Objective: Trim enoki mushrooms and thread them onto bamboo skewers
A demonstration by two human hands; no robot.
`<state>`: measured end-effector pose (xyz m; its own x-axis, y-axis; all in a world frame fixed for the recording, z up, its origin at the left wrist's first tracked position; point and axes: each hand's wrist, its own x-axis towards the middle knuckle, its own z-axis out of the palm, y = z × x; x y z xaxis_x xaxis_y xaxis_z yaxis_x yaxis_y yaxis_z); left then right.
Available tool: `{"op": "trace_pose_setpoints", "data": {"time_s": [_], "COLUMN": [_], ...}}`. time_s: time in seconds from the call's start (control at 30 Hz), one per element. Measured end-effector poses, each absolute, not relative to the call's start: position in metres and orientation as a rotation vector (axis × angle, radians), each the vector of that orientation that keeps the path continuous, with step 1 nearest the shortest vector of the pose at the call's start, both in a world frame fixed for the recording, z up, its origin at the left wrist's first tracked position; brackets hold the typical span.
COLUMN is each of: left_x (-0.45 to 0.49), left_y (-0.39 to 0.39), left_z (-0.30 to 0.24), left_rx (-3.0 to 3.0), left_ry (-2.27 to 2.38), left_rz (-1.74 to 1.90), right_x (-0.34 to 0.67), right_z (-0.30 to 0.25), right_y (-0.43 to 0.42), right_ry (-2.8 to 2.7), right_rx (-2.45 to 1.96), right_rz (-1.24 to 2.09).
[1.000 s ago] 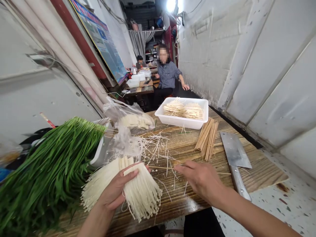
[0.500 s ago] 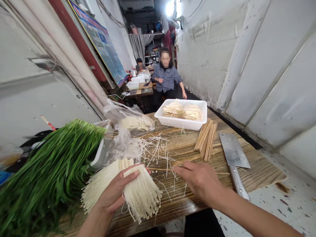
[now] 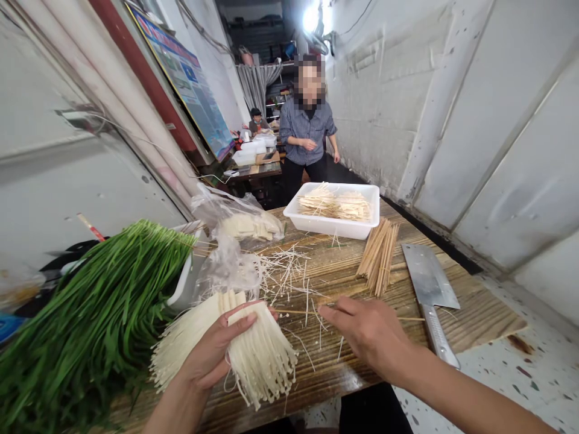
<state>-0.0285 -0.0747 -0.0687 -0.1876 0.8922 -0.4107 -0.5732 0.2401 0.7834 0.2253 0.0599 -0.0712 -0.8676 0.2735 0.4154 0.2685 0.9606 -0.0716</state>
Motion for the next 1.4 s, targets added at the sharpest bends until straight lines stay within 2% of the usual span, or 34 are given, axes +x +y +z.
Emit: {"op": "trace_pose_setpoints", "data": {"time_s": [1.4], "left_x": [-0.018], "left_y": [-0.070], "left_z": [-0.060], "left_rx": [0.388], "left_ry": [1.301], "left_rz": [1.385], "right_x": [0.233], "right_z": [-0.053], "right_y": [0.057], "right_ry": [-2.731], "right_rx": [-0.358], "right_rz": [-0.042]}}
